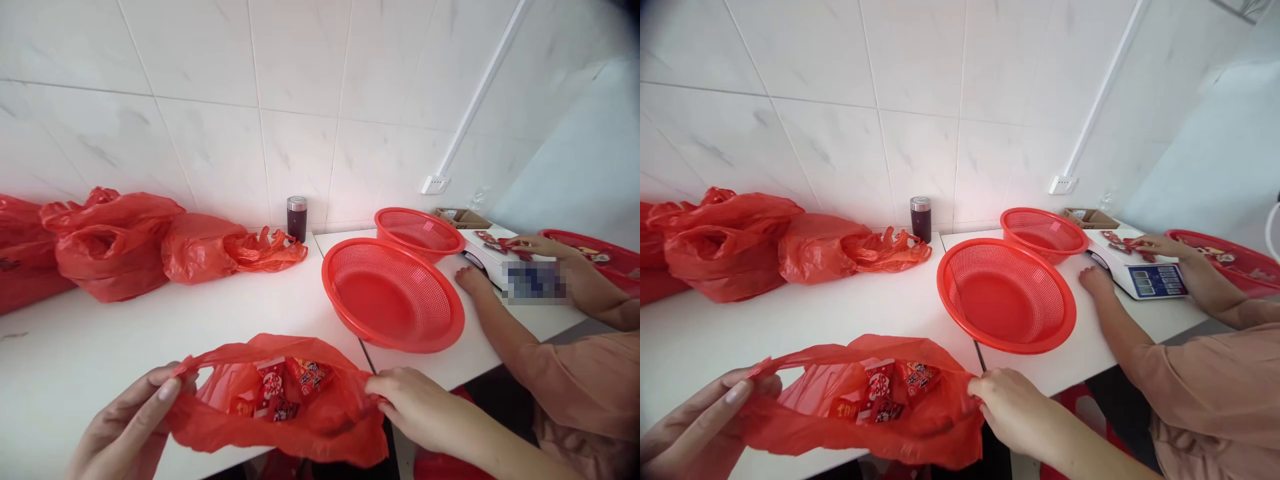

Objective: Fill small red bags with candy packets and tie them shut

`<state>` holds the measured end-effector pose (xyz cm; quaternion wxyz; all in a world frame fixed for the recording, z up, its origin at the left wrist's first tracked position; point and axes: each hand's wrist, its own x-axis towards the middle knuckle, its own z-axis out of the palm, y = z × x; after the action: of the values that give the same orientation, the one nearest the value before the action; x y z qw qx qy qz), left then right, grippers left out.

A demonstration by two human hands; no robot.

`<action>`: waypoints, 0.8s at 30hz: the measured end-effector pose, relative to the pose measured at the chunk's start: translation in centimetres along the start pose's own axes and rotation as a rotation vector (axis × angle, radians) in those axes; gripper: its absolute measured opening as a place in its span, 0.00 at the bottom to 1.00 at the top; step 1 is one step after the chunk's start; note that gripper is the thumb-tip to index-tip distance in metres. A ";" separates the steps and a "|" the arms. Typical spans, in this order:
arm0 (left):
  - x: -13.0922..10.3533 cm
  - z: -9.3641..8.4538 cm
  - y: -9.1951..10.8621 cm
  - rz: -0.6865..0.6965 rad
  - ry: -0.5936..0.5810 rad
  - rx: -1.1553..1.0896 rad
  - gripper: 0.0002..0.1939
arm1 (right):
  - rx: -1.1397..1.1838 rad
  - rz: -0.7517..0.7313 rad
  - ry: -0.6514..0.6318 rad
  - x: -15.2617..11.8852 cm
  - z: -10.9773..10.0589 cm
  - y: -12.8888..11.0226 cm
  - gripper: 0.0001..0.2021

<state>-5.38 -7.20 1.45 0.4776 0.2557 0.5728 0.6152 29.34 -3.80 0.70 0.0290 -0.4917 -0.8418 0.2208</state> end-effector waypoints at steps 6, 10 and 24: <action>0.8 1.9 3.9 0.240 0.060 -0.195 0.17 | 0.372 -0.128 0.337 2.5 -9.5 -2.2 0.07; 0.6 3.2 6.2 0.436 -0.073 -0.268 0.11 | 0.390 -0.227 0.498 4.1 -13.4 -3.9 0.06; 1.6 4.3 8.0 0.378 -0.557 0.240 0.39 | 1.111 -0.477 0.250 11.3 -13.6 -8.4 0.05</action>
<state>-4.75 -2.90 9.60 0.4596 0.5693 0.4316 0.5276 20.27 6.89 14.42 0.4280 -0.2234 -0.6778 0.5545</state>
